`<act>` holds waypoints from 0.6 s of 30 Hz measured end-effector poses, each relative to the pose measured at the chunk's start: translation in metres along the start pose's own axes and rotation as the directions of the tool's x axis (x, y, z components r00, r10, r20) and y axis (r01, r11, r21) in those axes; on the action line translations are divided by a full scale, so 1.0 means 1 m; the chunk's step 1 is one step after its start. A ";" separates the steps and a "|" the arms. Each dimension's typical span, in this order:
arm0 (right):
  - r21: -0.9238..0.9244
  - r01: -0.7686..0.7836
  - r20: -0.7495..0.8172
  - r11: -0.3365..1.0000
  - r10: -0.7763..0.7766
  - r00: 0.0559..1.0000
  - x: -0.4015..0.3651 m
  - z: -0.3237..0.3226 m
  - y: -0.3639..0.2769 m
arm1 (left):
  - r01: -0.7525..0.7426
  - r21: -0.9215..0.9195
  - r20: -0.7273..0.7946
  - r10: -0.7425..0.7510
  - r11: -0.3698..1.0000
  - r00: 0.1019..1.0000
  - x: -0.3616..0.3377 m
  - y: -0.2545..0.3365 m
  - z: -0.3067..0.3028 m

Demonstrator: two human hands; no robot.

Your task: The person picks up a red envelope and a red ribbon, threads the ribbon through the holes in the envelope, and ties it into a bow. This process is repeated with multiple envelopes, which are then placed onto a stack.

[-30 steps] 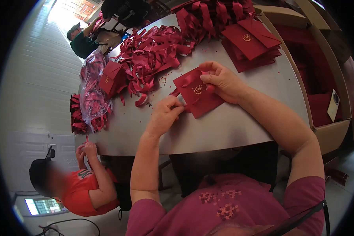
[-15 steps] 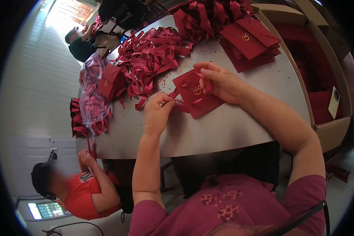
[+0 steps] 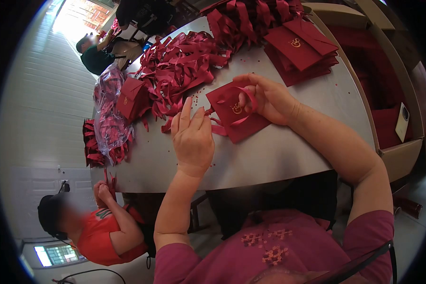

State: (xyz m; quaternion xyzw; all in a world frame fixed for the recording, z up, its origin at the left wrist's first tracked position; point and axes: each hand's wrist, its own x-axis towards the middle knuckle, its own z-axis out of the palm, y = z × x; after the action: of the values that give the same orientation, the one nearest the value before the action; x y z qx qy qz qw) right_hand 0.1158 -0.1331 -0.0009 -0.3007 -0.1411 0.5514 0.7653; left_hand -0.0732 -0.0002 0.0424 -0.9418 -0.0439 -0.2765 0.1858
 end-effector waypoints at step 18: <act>-0.113 -0.014 0.042 0.994 0.019 0.999 0.004 -0.008 0.006 | 0.288 -0.611 0.341 -0.083 0.737 0.936 -0.049 -0.053 0.012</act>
State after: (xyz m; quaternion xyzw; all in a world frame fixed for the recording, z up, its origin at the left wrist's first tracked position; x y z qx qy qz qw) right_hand 0.1165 -0.1302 -0.0112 -0.3326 -0.1857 0.5551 0.7395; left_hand -0.1181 0.0543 0.0234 -0.9677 -0.0666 -0.1500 -0.1912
